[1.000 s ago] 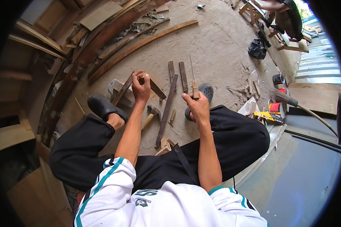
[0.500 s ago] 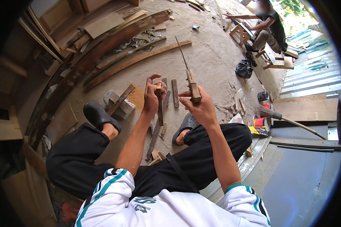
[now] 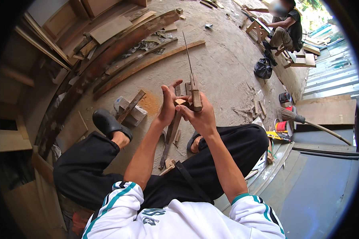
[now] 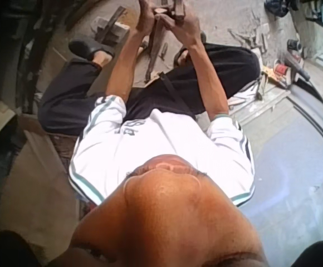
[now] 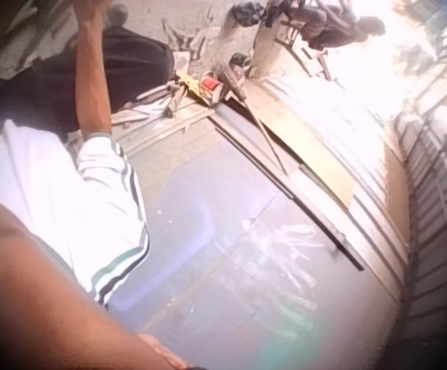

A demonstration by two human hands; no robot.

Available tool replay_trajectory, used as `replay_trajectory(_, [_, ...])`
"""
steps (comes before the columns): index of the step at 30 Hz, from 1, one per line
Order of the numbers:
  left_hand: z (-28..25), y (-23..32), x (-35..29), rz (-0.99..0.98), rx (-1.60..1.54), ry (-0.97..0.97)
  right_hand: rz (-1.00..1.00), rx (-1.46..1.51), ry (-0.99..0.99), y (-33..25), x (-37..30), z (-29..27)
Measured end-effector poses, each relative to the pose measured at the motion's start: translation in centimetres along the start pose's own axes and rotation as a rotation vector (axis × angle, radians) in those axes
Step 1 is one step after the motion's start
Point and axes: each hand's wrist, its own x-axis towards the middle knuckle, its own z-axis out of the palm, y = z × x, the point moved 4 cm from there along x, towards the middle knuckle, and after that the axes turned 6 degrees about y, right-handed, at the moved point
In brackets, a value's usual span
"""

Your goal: The person sits on the floor and uses a hand saw to cut a small piece of wood that is held in place by concrete blocks. They adjust the wood and saw position multiple times to complete the cut.

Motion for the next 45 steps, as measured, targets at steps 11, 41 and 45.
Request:
replay_trajectory(11, [-1.9,-1.9,0.4,0.309,0.491,-0.050,-0.037,0.019,0.256,0.4,0.9,-2.6])
replay_trajectory(41, [-9.5,-2.3,1.0,0.133,0.612,0.422,-0.298,-0.292,-0.200,0.5,-3.6,-4.1])
replay_trajectory(45, [-9.6,-2.4,1.0,0.103,0.349,0.283,-0.329,-0.388,-0.274,1.5,-3.3,-4.6])
